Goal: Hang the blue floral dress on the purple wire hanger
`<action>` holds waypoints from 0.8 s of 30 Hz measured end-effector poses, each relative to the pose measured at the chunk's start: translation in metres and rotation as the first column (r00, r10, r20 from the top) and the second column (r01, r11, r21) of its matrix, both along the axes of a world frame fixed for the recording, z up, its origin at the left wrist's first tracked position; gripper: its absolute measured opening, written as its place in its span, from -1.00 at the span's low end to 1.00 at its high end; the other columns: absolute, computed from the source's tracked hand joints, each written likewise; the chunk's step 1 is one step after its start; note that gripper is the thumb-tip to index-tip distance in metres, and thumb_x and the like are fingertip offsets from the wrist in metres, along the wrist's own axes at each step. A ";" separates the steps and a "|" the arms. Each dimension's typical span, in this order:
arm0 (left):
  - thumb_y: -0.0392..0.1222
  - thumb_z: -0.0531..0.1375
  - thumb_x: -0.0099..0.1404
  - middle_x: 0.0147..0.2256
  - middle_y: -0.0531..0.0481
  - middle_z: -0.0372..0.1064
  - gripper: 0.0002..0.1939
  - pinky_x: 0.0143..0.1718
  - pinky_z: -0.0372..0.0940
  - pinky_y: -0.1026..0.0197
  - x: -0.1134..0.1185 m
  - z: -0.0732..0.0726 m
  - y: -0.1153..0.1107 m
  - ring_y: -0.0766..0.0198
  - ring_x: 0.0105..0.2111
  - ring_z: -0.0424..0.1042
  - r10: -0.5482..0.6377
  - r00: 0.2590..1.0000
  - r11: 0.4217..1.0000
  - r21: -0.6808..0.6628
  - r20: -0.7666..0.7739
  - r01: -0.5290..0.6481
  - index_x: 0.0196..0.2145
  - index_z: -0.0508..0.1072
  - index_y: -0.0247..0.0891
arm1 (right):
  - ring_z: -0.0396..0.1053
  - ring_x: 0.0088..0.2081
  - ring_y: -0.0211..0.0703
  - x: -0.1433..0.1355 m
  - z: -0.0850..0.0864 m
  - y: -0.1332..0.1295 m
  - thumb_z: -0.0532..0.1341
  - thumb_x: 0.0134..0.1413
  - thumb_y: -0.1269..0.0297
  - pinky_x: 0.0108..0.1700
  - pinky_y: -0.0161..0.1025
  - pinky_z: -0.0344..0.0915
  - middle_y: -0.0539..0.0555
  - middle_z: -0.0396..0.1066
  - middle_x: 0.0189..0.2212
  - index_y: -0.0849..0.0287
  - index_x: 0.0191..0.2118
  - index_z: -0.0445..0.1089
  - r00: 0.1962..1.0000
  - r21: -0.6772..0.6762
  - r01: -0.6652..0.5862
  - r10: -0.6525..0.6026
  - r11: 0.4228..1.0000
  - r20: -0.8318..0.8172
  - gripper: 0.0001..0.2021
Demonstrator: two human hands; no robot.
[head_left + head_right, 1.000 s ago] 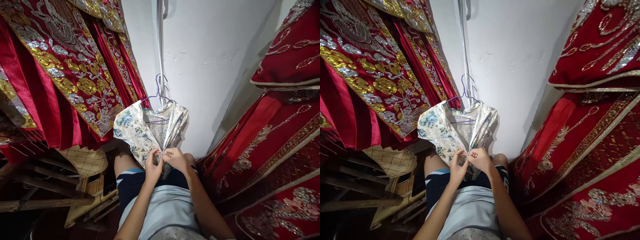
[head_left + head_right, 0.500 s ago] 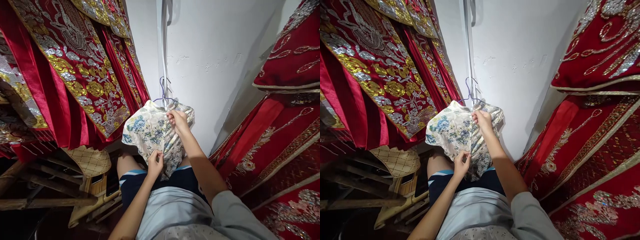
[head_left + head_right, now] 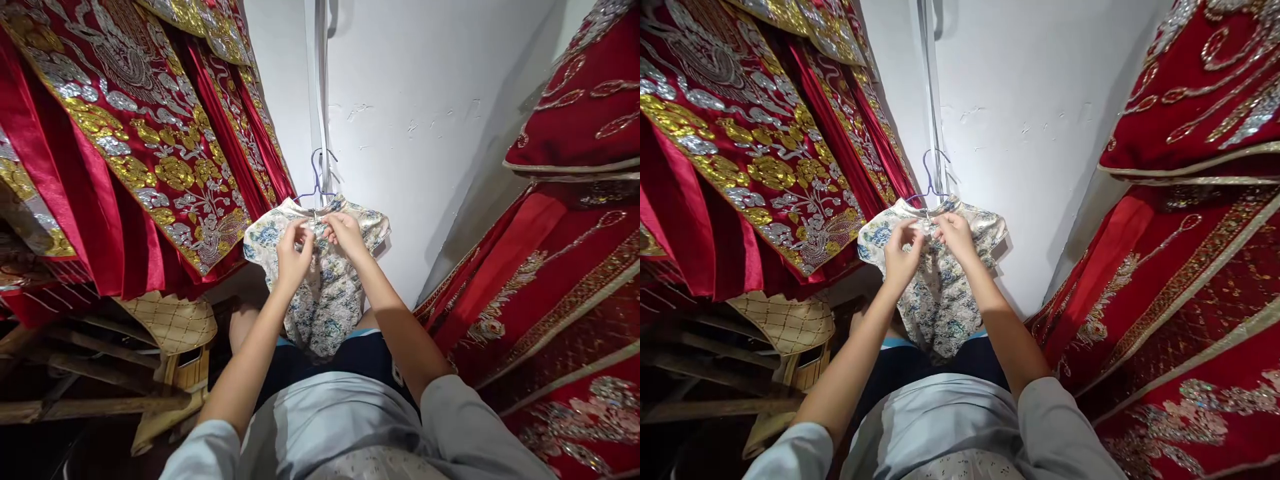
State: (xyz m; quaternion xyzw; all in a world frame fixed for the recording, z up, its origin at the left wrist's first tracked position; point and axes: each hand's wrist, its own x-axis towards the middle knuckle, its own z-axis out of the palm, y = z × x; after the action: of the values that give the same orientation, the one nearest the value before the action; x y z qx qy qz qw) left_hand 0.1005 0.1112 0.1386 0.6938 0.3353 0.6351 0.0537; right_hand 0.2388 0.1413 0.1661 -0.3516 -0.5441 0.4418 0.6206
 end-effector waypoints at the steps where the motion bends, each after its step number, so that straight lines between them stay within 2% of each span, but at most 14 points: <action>1: -0.19 0.13 0.37 -0.31 -0.03 0.42 -0.71 -0.27 0.30 0.19 -0.002 0.016 0.008 0.25 -0.37 0.40 0.026 0.999 1.000 0.000 -0.045 -0.026 0.04 0.37 -0.23 | 0.16 -0.70 -0.41 -0.001 -0.005 0.006 0.24 0.11 0.24 -0.66 -0.45 0.01 -0.05 0.38 -0.66 0.21 -0.41 0.39 0.999 -0.013 -0.020 0.020 1.000 0.036 -0.84; 3: -0.22 0.12 0.36 -0.39 -0.01 0.41 -0.79 -0.34 0.24 0.21 -0.007 0.039 0.024 0.27 -0.45 0.35 0.065 0.984 0.996 -0.052 -0.167 -0.075 -0.07 0.44 -0.27 | 0.16 -0.70 -0.40 -0.004 -0.011 0.014 0.25 0.12 0.15 -0.66 -0.43 0.01 -0.04 0.39 -0.64 0.21 -0.40 0.39 0.995 -0.010 -0.045 0.046 0.999 0.083 -0.78; 5: -0.24 0.12 0.35 -0.49 0.02 0.36 -0.86 -0.39 0.16 0.22 -0.012 0.050 0.033 0.27 -0.50 0.29 0.081 0.957 0.988 -0.107 -0.277 -0.115 -0.29 0.47 -0.29 | 0.17 -0.68 -0.38 -0.008 -0.012 0.018 0.24 0.14 0.05 -0.64 -0.42 0.04 -0.04 0.38 -0.64 0.20 -0.39 0.39 0.993 0.043 -0.058 0.053 0.997 0.101 -0.72; 7: -0.22 0.11 0.35 -0.55 0.04 0.31 -0.80 -0.42 0.10 0.23 -0.015 0.053 0.034 0.28 -0.51 0.25 0.078 0.935 0.986 -0.109 -0.347 -0.123 -0.42 0.43 -0.28 | 0.18 -0.67 -0.37 -0.011 -0.009 0.018 0.21 0.15 -0.01 -0.60 -0.41 0.09 -0.06 0.37 -0.64 0.18 -0.38 0.39 0.992 0.127 -0.064 0.049 0.990 0.120 -0.68; 10: -0.20 0.09 0.38 -0.51 0.04 0.33 -0.79 -0.41 0.07 0.24 -0.014 0.052 0.025 0.30 -0.50 0.24 0.060 0.917 0.996 -0.038 -0.394 -0.081 -0.40 0.42 -0.28 | 0.20 -0.64 -0.36 -0.015 -0.004 0.014 0.16 0.20 0.02 -0.53 -0.40 0.13 -0.10 0.31 -0.67 0.15 -0.41 0.34 0.991 0.260 -0.038 0.003 0.965 0.135 -0.69; 12: -0.21 0.10 0.39 -0.49 0.05 0.34 -0.79 -0.38 0.09 0.26 -0.011 0.053 0.018 0.31 -0.48 0.26 0.060 0.930 0.998 0.008 -0.362 -0.061 -0.38 0.43 -0.29 | 0.20 -0.62 -0.34 -0.017 -0.004 0.010 0.14 0.21 0.09 -0.50 -0.39 0.14 -0.11 0.27 -0.68 0.15 -0.44 0.33 0.989 0.300 -0.010 -0.034 0.954 0.141 -0.72; 15: -0.22 0.11 0.40 -0.44 0.06 0.35 -0.82 -0.31 0.13 0.27 -0.013 0.060 0.013 0.32 -0.40 0.31 0.060 0.990 0.998 0.036 -0.126 -0.055 -0.35 0.43 -0.29 | 0.18 -0.64 -0.33 -0.016 -0.017 0.004 0.15 0.14 0.19 -0.51 -0.37 0.10 -0.11 0.25 -0.72 0.16 -0.51 0.34 0.982 0.217 0.027 -0.066 0.976 0.177 -0.75; 17: -0.26 0.14 0.39 -0.41 0.07 0.35 -0.86 -0.25 0.16 0.28 -0.024 0.065 0.012 0.35 -0.35 0.31 0.020 0.981 1.000 0.014 0.195 -0.024 -0.33 0.45 -0.31 | 0.16 -0.66 -0.33 -0.011 -0.032 -0.001 0.16 0.07 0.25 -0.52 -0.36 0.07 -0.10 0.24 -0.74 0.18 -0.59 0.34 0.976 0.119 0.063 -0.086 0.991 0.202 -0.74; 18: -0.29 0.14 0.39 -0.41 0.08 0.33 -0.86 -0.24 0.16 0.29 -0.033 0.065 0.013 0.37 -0.35 0.29 0.001 0.931 1.000 -0.005 0.365 0.000 -0.34 0.44 -0.31 | 0.14 -0.66 -0.33 -0.007 -0.040 -0.004 0.17 0.04 0.26 -0.52 -0.35 0.06 -0.09 0.23 -0.75 0.18 -0.62 0.34 0.975 0.078 0.075 -0.089 0.994 0.205 -0.74; 20: -0.33 0.11 0.40 -0.43 0.09 0.27 -0.82 -0.26 0.17 0.31 -0.055 0.061 0.013 0.41 -0.39 0.25 -0.023 0.782 0.996 -0.051 0.623 0.070 -0.39 0.39 -0.31 | 0.13 -0.66 -0.33 0.002 -0.056 -0.012 0.18 -0.01 0.26 -0.52 -0.35 0.04 -0.09 0.23 -0.76 0.18 -0.64 0.34 0.981 0.013 0.070 -0.072 0.997 0.179 -0.75; 22: -0.32 0.05 0.43 -0.48 0.11 0.16 -0.76 -0.30 0.19 0.30 -0.078 0.047 0.011 0.42 -0.46 0.19 -0.025 0.666 0.982 -0.106 0.746 0.156 -0.44 0.28 -0.28 | 0.12 -0.66 -0.34 0.009 -0.069 -0.022 0.19 -0.02 0.24 -0.54 -0.35 0.01 -0.09 0.22 -0.77 0.18 -0.64 0.35 0.993 -0.032 0.023 -0.019 0.999 0.117 -0.75; 24: -0.32 0.03 0.43 -0.54 0.13 0.07 -0.73 -0.31 0.23 0.29 -0.094 0.025 0.008 0.43 -0.53 0.14 -0.043 0.598 0.956 -0.140 0.801 0.257 -0.47 0.17 -0.24 | 0.11 -0.65 -0.34 0.012 -0.078 -0.035 0.20 -0.02 0.23 -0.55 -0.36 -0.01 -0.08 0.22 -0.76 0.18 -0.63 0.34 0.998 -0.059 -0.035 0.038 0.998 0.050 -0.76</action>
State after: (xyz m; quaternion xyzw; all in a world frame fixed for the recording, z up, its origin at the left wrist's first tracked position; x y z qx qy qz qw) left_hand 0.0068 0.1189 0.1638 0.3566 0.2914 0.8229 0.3329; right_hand 0.2512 0.1061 0.0878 -0.3704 -0.5531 0.4595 0.5879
